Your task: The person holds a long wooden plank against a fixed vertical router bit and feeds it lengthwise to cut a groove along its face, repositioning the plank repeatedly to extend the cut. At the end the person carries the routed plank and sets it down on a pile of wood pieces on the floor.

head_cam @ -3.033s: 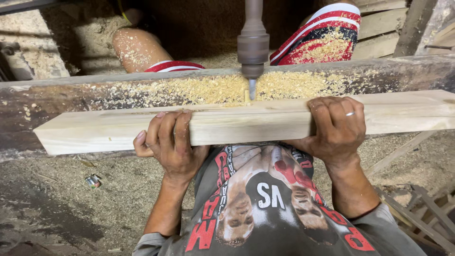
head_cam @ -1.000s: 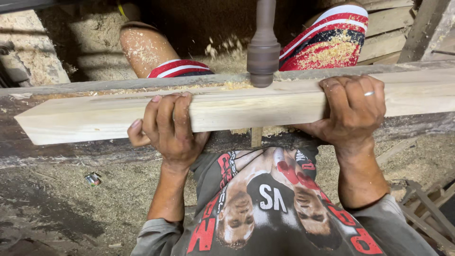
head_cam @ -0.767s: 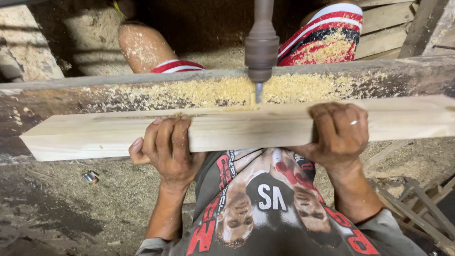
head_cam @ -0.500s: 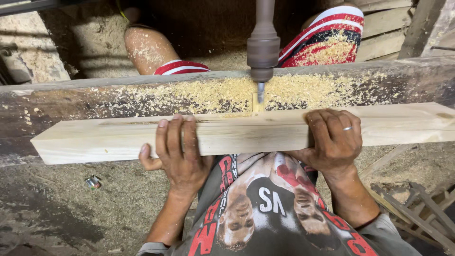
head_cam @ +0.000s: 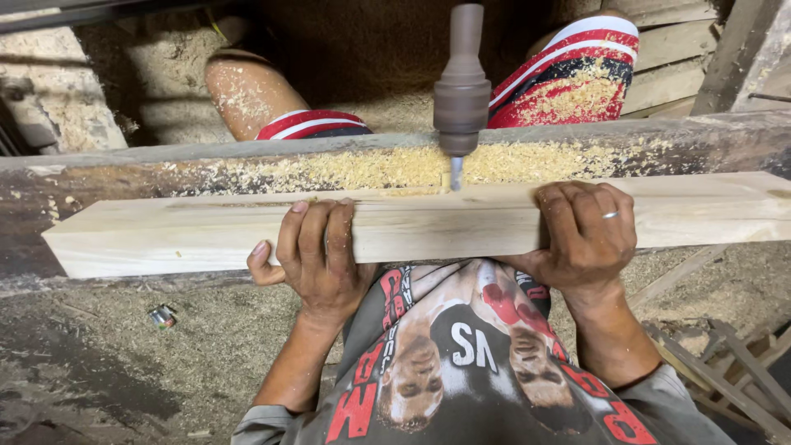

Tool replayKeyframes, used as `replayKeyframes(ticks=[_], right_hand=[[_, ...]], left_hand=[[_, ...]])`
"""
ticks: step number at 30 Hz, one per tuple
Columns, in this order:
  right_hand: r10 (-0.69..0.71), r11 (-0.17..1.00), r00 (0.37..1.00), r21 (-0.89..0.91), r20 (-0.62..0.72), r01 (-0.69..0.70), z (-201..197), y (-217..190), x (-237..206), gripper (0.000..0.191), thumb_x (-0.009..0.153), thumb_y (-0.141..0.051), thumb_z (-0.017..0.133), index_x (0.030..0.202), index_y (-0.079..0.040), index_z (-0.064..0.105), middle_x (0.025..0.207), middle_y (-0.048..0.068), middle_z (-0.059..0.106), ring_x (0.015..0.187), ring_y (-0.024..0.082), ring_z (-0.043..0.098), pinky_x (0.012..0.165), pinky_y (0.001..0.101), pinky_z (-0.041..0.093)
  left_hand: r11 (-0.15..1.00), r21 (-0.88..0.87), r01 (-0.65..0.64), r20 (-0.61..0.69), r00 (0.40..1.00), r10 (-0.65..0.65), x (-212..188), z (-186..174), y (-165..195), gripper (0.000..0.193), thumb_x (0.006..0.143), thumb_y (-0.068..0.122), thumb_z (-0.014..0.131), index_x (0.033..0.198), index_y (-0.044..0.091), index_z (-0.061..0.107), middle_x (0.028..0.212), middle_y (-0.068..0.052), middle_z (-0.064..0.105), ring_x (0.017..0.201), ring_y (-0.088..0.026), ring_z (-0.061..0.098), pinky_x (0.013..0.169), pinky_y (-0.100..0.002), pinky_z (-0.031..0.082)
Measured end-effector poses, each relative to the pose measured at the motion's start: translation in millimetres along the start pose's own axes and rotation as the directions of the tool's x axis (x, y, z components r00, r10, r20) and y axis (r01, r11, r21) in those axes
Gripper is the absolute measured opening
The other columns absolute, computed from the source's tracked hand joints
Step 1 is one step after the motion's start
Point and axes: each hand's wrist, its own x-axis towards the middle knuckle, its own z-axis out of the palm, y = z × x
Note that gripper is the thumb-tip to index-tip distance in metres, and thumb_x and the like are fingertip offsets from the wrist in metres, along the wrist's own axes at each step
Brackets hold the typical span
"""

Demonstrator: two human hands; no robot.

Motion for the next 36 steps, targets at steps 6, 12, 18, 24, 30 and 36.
replayKeyframes(ticks=[6,12,18,24,30,36], right_hand=[[-0.001,1.000,1.000,0.012,0.014,0.001,1.4,3.2,4.1,0.068,0.087,-0.067,0.078,0.101,-0.001,0.072,0.099,0.011,0.068,0.096,0.029,0.068,0.090,0.0426,0.050],[-0.011,1.000,1.000,0.014,-0.011,0.012,5.5,5.2,4.8,0.070,0.085,-0.069,0.080,0.100,-0.001,0.072,0.097,0.010,0.068,0.094,0.029,0.068,0.091,0.0426,0.051],[-0.014,1.000,1.000,0.024,-0.018,0.015,6.4,6.7,4.8,0.078,0.077,-0.077,0.076,0.094,0.000,0.072,0.089,0.011,0.066,0.084,0.028,0.065,0.084,0.0425,0.050],[-0.025,1.000,0.999,0.006,-0.042,0.025,8.8,9.3,5.7,0.080,0.077,-0.079,0.075,0.094,-0.002,0.072,0.089,0.009,0.066,0.085,0.026,0.066,0.085,0.0418,0.049],[-0.034,0.999,0.999,0.016,-0.022,0.034,5.9,11.4,12.4,0.080,0.079,-0.078,0.076,0.098,0.000,0.072,0.093,0.011,0.067,0.088,0.028,0.066,0.088,0.0421,0.049],[-0.056,0.998,0.998,-0.001,-0.027,0.056,7.2,17.2,15.8,0.077,0.082,-0.075,0.080,0.099,0.000,0.072,0.093,0.011,0.067,0.088,0.028,0.066,0.086,0.0418,0.050]], left_hand=[[1.000,0.023,-0.003,-0.011,1.000,0.004,1.4,0.4,0.0,0.029,0.100,0.037,0.065,0.123,0.020,0.072,0.117,0.004,0.066,0.128,-0.018,0.051,0.108,-0.049,0.016],[0.999,0.049,-0.012,-0.009,1.000,0.013,0.5,0.0,-1.8,0.032,0.100,0.036,0.063,0.125,0.019,0.072,0.118,0.003,0.067,0.129,-0.018,0.051,0.103,-0.049,0.019],[0.998,0.060,-0.024,0.003,1.000,0.024,2.9,-0.7,-1.2,0.033,0.102,0.038,0.063,0.127,0.019,0.072,0.119,0.002,0.067,0.129,-0.019,0.051,0.104,-0.050,0.019],[0.998,0.051,-0.023,-0.015,1.000,0.023,5.4,1.2,0.0,0.037,0.105,0.048,0.062,0.126,0.019,0.071,0.117,0.003,0.066,0.129,-0.019,0.049,0.105,-0.050,0.017],[1.000,0.026,-0.007,0.000,1.000,0.007,8.4,1.1,1.1,0.041,0.101,0.048,0.057,0.125,0.018,0.071,0.117,0.003,0.066,0.129,-0.020,0.049,0.106,-0.050,0.015],[0.998,0.068,0.011,-0.034,0.999,-0.008,9.4,4.4,3.6,0.037,0.102,0.050,0.065,0.123,0.020,0.071,0.117,0.003,0.065,0.129,-0.019,0.049,0.107,-0.050,0.015]])
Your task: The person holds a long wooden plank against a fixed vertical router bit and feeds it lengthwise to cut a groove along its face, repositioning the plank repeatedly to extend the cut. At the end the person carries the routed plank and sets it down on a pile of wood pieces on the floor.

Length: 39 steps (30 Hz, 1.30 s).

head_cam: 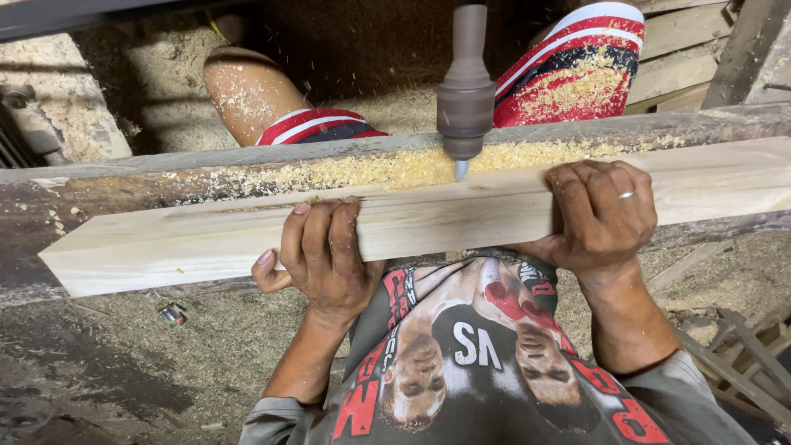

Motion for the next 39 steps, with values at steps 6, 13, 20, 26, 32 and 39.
replayKeyframes(ticks=[6,13,20,26,32,39], right_hand=[[-0.009,1.000,1.000,0.006,0.006,0.009,-3.2,3.0,5.3,0.076,0.088,-0.076,0.080,0.103,-0.002,0.069,0.098,0.010,0.065,0.094,0.028,0.065,0.088,0.0404,0.051],[-0.058,0.998,0.998,-0.019,-0.024,0.058,-3.2,15.9,16.3,0.076,0.083,-0.075,0.076,0.100,-0.001,0.069,0.094,0.010,0.062,0.084,0.028,0.060,0.082,0.0424,0.048],[-0.053,0.998,0.997,-0.029,-0.058,0.051,5.9,7.4,-3.4,0.079,0.084,-0.081,0.074,0.092,-0.003,0.069,0.086,0.009,0.061,0.079,0.025,0.059,0.077,0.0426,0.047],[0.045,0.999,0.999,0.010,-0.023,-0.045,-2.8,-22.5,-42.9,0.072,0.088,-0.072,0.067,0.103,-0.002,0.073,0.100,0.012,0.070,0.099,0.031,0.069,0.094,0.0457,0.049],[0.039,0.999,0.998,-0.002,-0.039,-0.039,-0.4,-23.8,-51.1,0.069,0.086,-0.068,0.072,0.106,-0.001,0.073,0.101,0.014,0.071,0.101,0.032,0.070,0.096,0.0460,0.048],[0.041,0.999,0.999,0.037,-0.015,-0.040,-3.6,-24.2,-36.7,0.076,0.080,-0.071,0.075,0.104,0.001,0.071,0.097,0.013,0.069,0.093,0.031,0.068,0.091,0.0455,0.048]], left_hand=[[1.000,-0.017,-0.012,-0.006,1.000,0.012,7.2,-1.1,1.5,0.043,0.103,0.054,0.064,0.124,0.016,0.071,0.119,0.001,0.065,0.128,-0.022,0.051,0.106,-0.048,0.016],[0.999,-0.026,-0.023,-0.042,0.999,0.022,21.3,3.3,1.9,0.051,0.101,0.057,0.060,0.129,0.015,0.066,0.121,-0.002,0.063,0.128,-0.023,0.052,0.108,-0.048,0.017],[0.993,-0.115,-0.024,0.059,0.998,0.031,7.2,-6.6,-4.1,0.044,0.104,0.048,0.066,0.129,0.012,0.065,0.122,-0.004,0.061,0.129,-0.025,0.053,0.112,-0.048,0.015],[0.995,-0.099,-0.012,0.041,0.999,0.017,-31.6,-13.2,-7.0,0.040,0.096,0.040,0.071,0.126,0.015,0.065,0.120,-0.003,0.061,0.127,-0.026,0.049,0.111,-0.050,0.016],[0.997,-0.080,-0.024,-0.031,0.999,0.022,-50.6,-6.0,-11.1,0.040,0.097,0.042,0.074,0.127,0.017,0.065,0.123,0.000,0.060,0.129,-0.024,0.047,0.111,-0.051,0.016],[0.995,-0.098,0.004,0.006,1.000,-0.003,-41.5,-11.2,-10.9,0.039,0.093,0.041,0.074,0.125,0.018,0.070,0.123,0.000,0.062,0.131,-0.023,0.047,0.113,-0.050,0.016]])
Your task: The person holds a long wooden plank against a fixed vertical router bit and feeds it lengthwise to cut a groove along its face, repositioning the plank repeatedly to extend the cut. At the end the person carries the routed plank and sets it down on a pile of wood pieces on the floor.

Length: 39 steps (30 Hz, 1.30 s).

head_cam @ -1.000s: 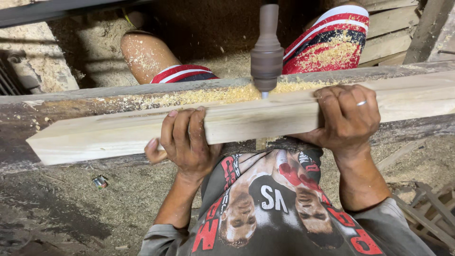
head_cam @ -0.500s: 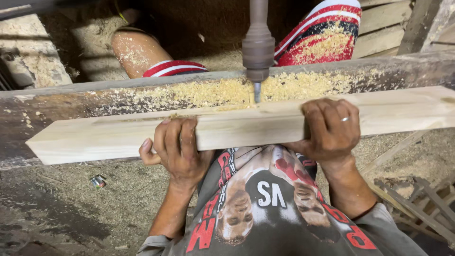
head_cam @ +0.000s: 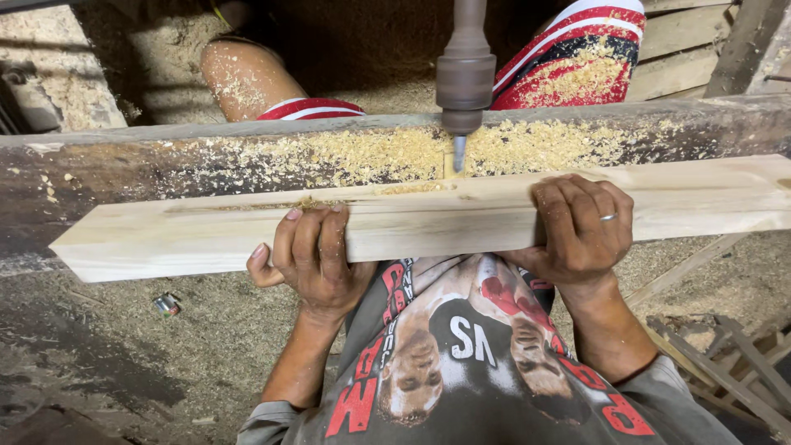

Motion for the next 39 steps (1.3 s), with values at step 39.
replayKeyframes(ticks=[39], right_hand=[[0.043,0.999,0.998,-0.020,0.055,-0.042,-1.6,-10.7,29.0,0.068,0.085,-0.066,0.081,0.100,0.000,0.072,0.094,0.010,0.068,0.091,0.026,0.067,0.086,0.0410,0.050]], left_hand=[[0.999,-0.041,-0.021,0.113,0.993,0.025,39.9,-7.6,-11.1,0.047,0.092,0.041,0.081,0.130,0.016,0.071,0.121,0.000,0.063,0.130,-0.023,0.051,0.111,-0.050,0.014]])
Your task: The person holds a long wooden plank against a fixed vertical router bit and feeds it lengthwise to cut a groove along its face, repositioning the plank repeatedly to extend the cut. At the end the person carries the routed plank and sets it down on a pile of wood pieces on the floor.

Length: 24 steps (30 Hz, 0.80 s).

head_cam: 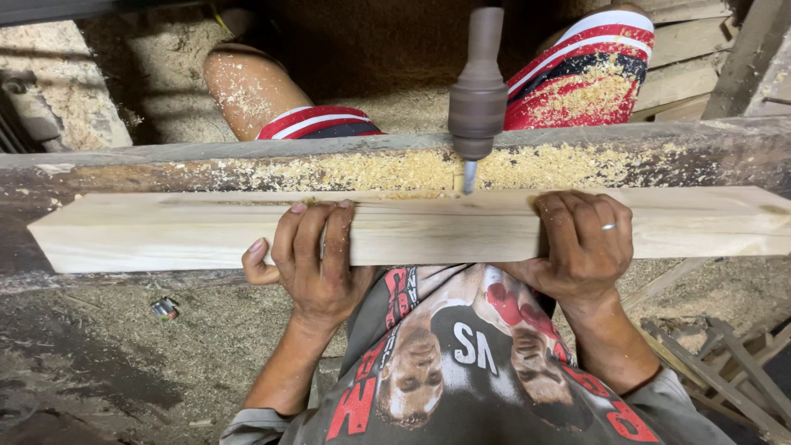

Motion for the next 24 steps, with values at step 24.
replayKeyframes(ticks=[24], right_hand=[[-0.004,1.000,0.999,0.013,-0.033,0.005,7.3,20.1,-18.5,0.073,0.086,-0.071,0.077,0.099,0.000,0.073,0.095,0.010,0.068,0.092,0.027,0.068,0.087,0.0416,0.050]], left_hand=[[0.999,0.042,-0.011,-0.035,0.999,0.013,-7.8,13.9,13.0,0.045,0.093,0.045,0.081,0.127,0.017,0.072,0.117,0.001,0.064,0.127,-0.021,0.051,0.110,-0.050,0.015]])
